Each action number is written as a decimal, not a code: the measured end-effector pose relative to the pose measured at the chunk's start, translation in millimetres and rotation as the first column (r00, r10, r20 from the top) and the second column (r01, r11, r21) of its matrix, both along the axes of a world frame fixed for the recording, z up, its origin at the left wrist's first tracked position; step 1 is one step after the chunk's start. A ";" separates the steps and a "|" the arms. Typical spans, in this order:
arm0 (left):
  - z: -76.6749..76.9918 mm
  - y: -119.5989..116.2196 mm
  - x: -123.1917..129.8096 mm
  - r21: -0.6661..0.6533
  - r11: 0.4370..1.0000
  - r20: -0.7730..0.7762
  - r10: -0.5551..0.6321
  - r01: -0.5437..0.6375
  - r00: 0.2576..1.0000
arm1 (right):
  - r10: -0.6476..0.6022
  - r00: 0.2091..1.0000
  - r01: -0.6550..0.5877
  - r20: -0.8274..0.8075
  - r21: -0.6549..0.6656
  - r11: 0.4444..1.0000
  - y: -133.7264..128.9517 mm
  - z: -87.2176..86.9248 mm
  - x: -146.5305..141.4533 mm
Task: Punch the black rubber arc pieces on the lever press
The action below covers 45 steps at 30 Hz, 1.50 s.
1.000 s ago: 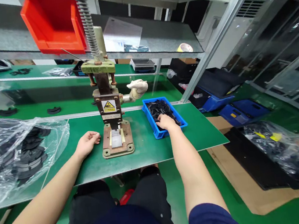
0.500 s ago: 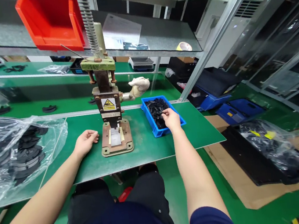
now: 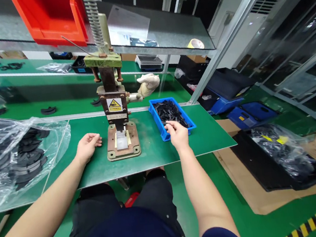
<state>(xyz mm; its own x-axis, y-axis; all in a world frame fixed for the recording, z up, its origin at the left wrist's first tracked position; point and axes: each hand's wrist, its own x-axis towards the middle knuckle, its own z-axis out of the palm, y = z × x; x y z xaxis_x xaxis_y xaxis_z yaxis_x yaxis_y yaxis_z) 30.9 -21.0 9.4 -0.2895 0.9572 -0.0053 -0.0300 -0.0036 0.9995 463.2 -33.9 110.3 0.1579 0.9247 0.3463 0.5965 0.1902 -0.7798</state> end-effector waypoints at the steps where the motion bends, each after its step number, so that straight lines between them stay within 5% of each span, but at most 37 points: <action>1: 2.6 -4.8 2.6 0.002 1.000 0.026 0.029 -0.029 0.999 | 0.042 0.999 -0.042 -0.015 0.027 0.999 -12.8 -0.7 -10.3; 4: 15.7 -34.0 18.0 0.039 0.999 0.024 0.029 -0.030 0.999 | 0.178 0.983 -0.174 -0.041 0.081 0.981 -52.4 -5.3 -42.9; 7: 35.3 -79.8 41.8 0.088 0.990 -0.038 -0.104 0.107 0.994 | 0.314 0.949 -0.308 -0.043 0.097 0.946 -84.6 -10.7 -71.6; 14: 72.0 -158.2 73.7 0.191 0.885 -0.181 -0.394 0.425 0.901 | 0.547 0.836 -0.543 -0.033 0.080 0.836 -116.7 -21.7 -112.6; 21: 79.8 -164.8 69.2 0.264 0.791 -0.334 -0.461 0.551 0.822 | 0.625 0.779 -0.620 -0.053 0.086 0.780 -123.7 -35.3 -124.6; 30: 76.5 -143.1 59.9 0.360 0.728 -0.545 -0.344 0.584 0.765 | 0.615 0.789 -0.612 -0.001 0.098 0.785 -115.6 -36.1 -125.9; 33: 67.9 -102.2 39.8 0.318 0.838 -0.568 -0.207 0.444 0.797 | 0.524 0.852 -0.521 0.022 0.150 0.841 -90.0 -7.6 -109.6; 36: 59.0 -51.8 22.5 0.283 0.907 -0.615 -0.078 0.312 0.785 | 0.346 0.938 -0.322 0.012 0.394 0.861 -50.1 52.9 -92.9; 39: 54.5 -15.7 18.8 0.251 0.889 -0.748 -0.072 0.382 0.660 | 0.379 0.924 -0.278 -0.056 0.586 0.761 -10.2 126.3 -93.1; 41: 53.8 -4.7 22.8 0.204 0.869 -0.832 -0.089 0.451 0.548 | 0.543 0.839 -0.369 -0.038 0.694 0.619 9.6 165.0 -103.2; 43: 53.8 -1.2 28.3 0.150 0.859 -0.893 -0.095 0.489 0.440 | 0.670 0.742 -0.454 0.018 0.749 0.482 20.4 186.5 -116.5; 45: 53.8 -0.5 32.6 0.113 0.856 -0.931 -0.086 0.504 0.355 | 0.696 0.718 -0.456 -0.001 0.755 0.471 20.7 190.0 -128.3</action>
<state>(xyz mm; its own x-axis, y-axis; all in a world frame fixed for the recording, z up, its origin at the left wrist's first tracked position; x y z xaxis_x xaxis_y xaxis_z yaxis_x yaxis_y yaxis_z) 63.5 -21.6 63.2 0.3758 0.8470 0.3759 0.7747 -0.5098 0.3742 334.9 -13.2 300.3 -0.1265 0.3580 0.9251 -0.0689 0.9272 -0.3683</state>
